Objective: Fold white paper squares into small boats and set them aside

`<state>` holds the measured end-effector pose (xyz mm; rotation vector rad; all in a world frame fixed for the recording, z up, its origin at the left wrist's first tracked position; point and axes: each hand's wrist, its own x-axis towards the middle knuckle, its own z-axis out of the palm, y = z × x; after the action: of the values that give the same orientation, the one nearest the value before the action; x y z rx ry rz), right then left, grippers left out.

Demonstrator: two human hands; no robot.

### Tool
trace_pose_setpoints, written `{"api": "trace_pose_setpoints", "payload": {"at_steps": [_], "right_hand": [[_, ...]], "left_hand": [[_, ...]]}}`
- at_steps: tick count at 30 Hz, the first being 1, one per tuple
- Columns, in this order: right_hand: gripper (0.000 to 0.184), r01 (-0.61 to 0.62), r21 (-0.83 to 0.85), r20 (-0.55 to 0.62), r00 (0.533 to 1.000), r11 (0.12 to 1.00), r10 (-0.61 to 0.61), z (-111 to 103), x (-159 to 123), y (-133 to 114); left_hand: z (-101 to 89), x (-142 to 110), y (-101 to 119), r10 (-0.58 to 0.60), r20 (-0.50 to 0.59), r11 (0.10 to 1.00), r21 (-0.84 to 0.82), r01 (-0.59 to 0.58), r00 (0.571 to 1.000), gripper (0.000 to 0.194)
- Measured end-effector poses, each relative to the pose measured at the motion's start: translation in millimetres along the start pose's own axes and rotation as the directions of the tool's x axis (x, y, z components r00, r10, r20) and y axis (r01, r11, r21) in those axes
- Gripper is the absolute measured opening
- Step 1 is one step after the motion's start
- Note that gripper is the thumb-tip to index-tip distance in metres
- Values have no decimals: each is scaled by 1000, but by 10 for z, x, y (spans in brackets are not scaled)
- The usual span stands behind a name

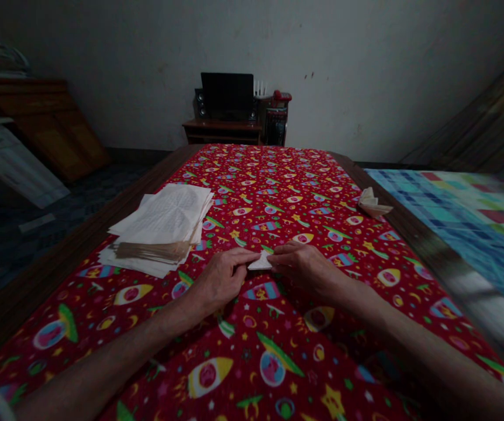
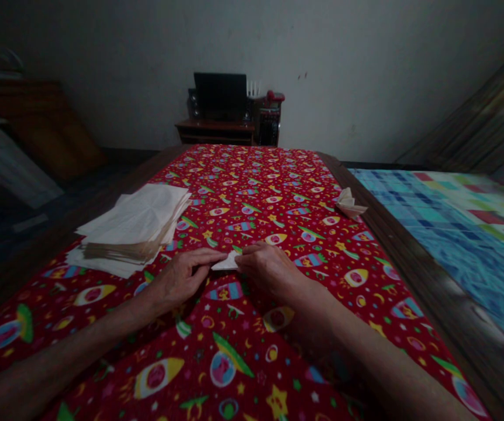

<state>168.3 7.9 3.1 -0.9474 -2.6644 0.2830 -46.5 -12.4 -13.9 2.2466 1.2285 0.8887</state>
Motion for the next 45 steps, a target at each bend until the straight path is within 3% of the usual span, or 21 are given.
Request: {"api": "trace_pose_setpoints", "payload": {"at_steps": [7,14,18,24,28,34,40,45], "right_hand": [[22,36,89,15,999,995,-37,-26,-6,27],[18,-41,-309,-61,998,950,23,84,-5,-133],[18,-70,-382,-139,990,922,18,144,-19,-196],[21,-67,-309,-286,958,949,-26,198,-54,-260],[20,-42,-266,-324,945,963,-48,244,-51,-299],[13,-132,-137,-388,919,982,70,330,-21,-271],[6,-200,49,-316,926,979,205,301,-11,-230],[5,-198,141,-335,912,970,235,277,-32,-210]], "left_hand": [[3,-2,7,4,9,1000,-7,-4,1000,41],[-20,-13,75,-21,32,998,-60,23,999,40],[28,-17,126,-36,4,993,-109,36,999,38],[214,-13,156,-200,-88,938,-304,165,976,61],[238,6,199,-240,-138,959,-190,212,961,55],[257,10,204,-168,-159,984,-89,155,973,52],[287,-5,187,-40,-157,998,-60,31,987,52],[247,11,161,23,-168,1000,-15,-26,986,45]]}}
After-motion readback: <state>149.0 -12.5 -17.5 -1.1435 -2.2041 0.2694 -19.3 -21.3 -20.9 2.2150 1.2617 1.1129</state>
